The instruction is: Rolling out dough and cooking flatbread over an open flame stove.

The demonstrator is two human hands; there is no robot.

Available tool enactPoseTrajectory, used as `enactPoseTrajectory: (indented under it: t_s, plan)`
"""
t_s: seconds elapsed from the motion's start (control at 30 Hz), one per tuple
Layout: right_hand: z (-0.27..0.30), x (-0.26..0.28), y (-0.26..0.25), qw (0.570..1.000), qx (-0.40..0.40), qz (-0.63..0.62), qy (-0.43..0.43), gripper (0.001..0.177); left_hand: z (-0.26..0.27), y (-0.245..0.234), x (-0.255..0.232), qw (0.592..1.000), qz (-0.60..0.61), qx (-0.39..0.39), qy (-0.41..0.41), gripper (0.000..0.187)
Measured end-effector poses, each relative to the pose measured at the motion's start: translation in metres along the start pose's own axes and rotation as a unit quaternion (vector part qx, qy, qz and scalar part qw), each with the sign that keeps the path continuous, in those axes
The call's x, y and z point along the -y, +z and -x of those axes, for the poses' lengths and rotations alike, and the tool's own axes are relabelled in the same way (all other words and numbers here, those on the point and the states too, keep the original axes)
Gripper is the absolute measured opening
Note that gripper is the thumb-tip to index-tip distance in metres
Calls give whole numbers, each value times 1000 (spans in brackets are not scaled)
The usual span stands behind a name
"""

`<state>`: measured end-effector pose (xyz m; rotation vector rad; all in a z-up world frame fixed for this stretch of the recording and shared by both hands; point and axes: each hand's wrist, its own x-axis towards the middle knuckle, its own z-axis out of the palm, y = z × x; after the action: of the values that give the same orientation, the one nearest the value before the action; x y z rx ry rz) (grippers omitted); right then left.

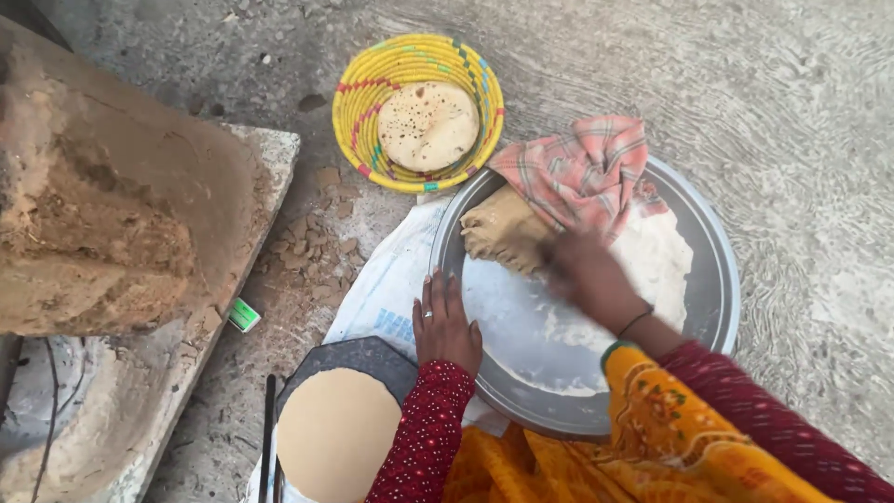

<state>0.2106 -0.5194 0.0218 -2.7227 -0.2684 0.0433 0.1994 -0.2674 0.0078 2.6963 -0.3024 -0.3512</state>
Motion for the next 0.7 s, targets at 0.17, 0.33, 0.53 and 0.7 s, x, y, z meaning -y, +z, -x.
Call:
enactPoseTrajectory:
  t_s: [0.17, 0.33, 0.53, 0.7]
  plan:
    - [-14, 1, -13, 987, -152, -7, 47, 54, -2, 11, 9, 1000, -17, -5, 22, 90]
    - [-36, 53, 34, 991, -23, -128, -22, 86, -6, -33, 4, 994, -23, 104, 28, 112]
    - [-69, 41, 76, 996, -46, -51, 52, 71, -15, -48, 13, 959, -105, 250, 80, 147]
    - [-110, 27, 88, 993, 65, 20, 101, 29, -19, -24, 21, 957, -145, 244, 63, 150]
